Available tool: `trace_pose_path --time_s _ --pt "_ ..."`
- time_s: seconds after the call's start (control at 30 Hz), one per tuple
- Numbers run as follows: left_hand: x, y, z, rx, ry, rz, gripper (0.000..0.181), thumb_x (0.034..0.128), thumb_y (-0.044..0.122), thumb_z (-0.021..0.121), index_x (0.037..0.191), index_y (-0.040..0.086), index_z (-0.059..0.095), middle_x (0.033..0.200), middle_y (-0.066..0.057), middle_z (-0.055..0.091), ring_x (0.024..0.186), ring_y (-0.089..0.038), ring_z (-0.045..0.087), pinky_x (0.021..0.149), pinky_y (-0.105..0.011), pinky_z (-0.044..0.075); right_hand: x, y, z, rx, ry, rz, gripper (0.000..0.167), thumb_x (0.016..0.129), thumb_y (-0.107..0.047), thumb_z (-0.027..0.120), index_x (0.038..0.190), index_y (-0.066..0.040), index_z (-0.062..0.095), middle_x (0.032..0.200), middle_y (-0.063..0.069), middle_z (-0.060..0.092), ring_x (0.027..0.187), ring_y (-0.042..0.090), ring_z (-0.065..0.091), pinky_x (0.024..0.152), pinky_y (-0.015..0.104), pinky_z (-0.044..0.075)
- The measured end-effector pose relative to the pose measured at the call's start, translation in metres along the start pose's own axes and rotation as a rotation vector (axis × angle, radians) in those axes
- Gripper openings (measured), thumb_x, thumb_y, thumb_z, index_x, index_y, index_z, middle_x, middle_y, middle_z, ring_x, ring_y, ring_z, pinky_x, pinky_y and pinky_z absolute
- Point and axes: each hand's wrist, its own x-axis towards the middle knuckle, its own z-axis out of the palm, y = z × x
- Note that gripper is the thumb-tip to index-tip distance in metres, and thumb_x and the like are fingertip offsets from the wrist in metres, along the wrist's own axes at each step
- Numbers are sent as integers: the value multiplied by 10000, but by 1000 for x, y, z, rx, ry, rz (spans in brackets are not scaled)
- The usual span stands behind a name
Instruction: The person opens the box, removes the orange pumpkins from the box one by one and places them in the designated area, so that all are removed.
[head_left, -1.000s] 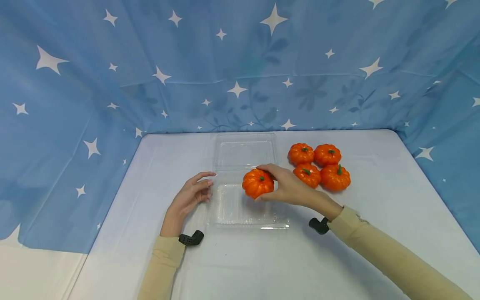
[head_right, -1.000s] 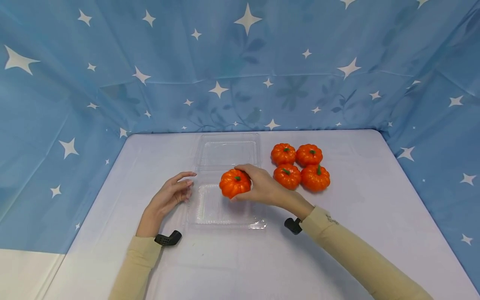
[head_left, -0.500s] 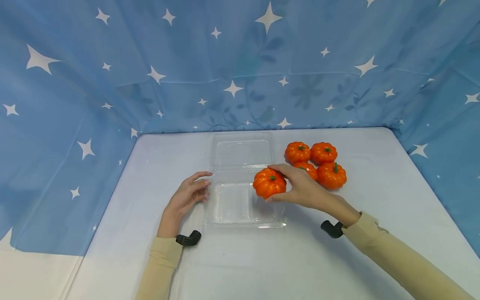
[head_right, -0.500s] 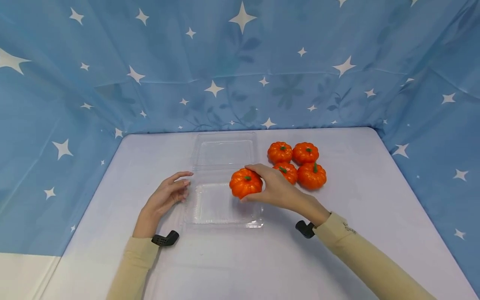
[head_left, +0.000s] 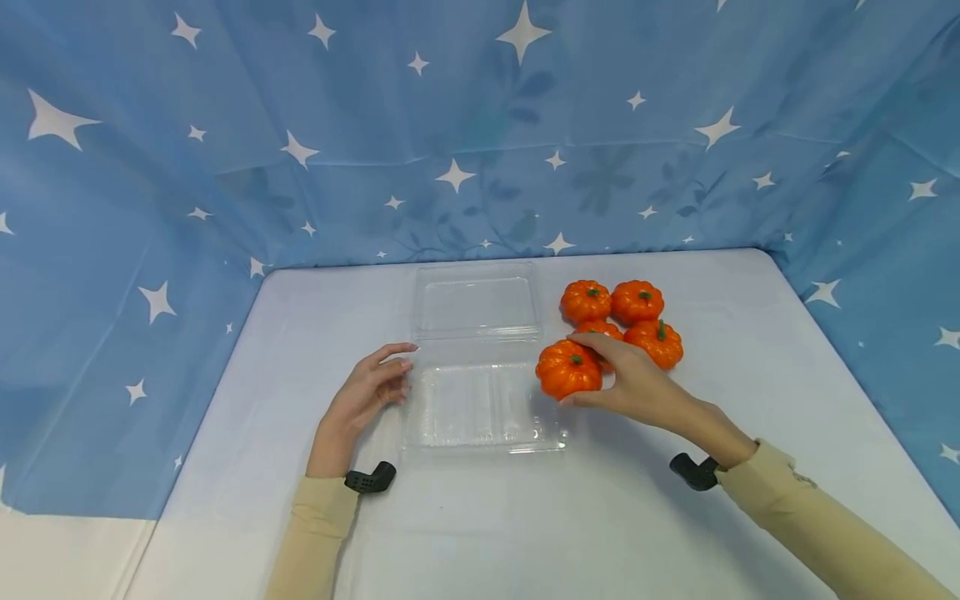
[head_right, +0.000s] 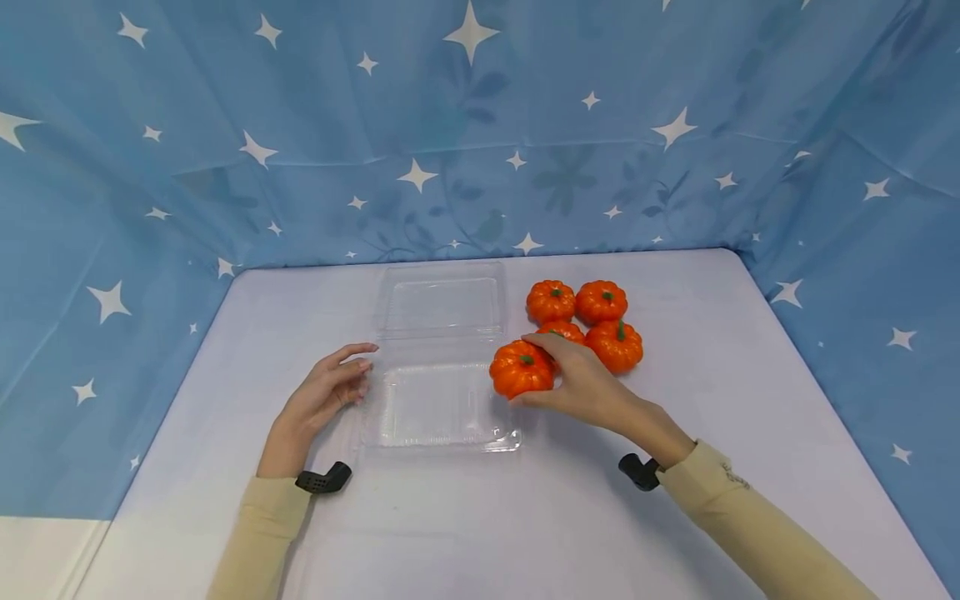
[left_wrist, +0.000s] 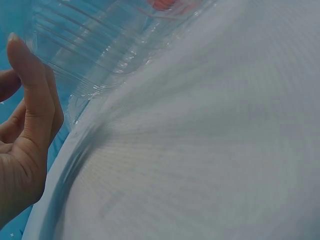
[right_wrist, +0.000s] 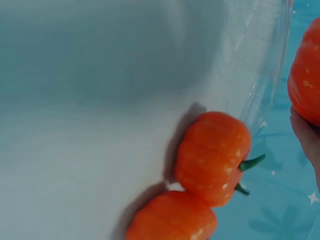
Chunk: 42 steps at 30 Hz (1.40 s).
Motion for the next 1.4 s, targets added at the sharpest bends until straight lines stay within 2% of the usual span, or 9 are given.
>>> trace_pose_path --time_s 0.2,0.37,0.57,0.73,1.0,1.23,1.4 --pt "0 0 -1 -13 -19 13 479 1066 142 568 1491 -25 427 806 37 602 614 -85 597 561 -238 517 -14 9 -5 24 3 39 851 780 -434 900 1444 -44 538 1380 167 621 1218 355 608 969 575 550" --pt "0 0 0 -16 -12 8 440 1068 137 563 1472 2 455 827 35 596 627 -90 598 558 -235 516 -26 15 -6 35 14 46 849 789 -414 897 1442 -20 523 1389 180 603 1219 364 597 955 571 559" --pt "0 0 -1 -30 -21 15 407 1070 122 554 1451 8 467 817 37 596 630 -89 598 552 -236 513 -36 24 -6 5 47 49 827 778 -408 908 1412 -17 547 1325 167 637 1160 344 610 913 553 580" --pt "0 -1 -2 -34 -25 17 400 1069 118 555 1445 11 472 796 30 596 625 -93 597 550 -238 511 -43 31 -6 -8 32 71 825 796 -362 900 1411 31 516 1341 218 617 1185 389 595 933 583 563" --pt "0 -2 -2 -42 -27 18 399 1070 114 550 1445 6 465 770 22 605 617 -93 599 546 -235 513 -49 41 -2 -25 9 75 811 814 -235 887 1434 70 463 1396 260 569 1259 435 557 983 614 526" --pt "-1 -1 -3 -51 -27 21 395 1067 110 554 1437 3 465 767 20 609 610 -90 598 544 -229 520 -49 45 3 -51 18 101 861 818 -329 884 1440 80 450 1422 276 526 1305 461 507 1009 630 499" --pt "-1 0 -2 -54 -35 17 414 1070 106 546 1453 -13 444 759 16 611 611 -91 602 546 -228 525 -48 50 7 -52 30 104 869 820 -332 883 1439 95 447 1429 284 518 1305 462 506 1026 636 483"
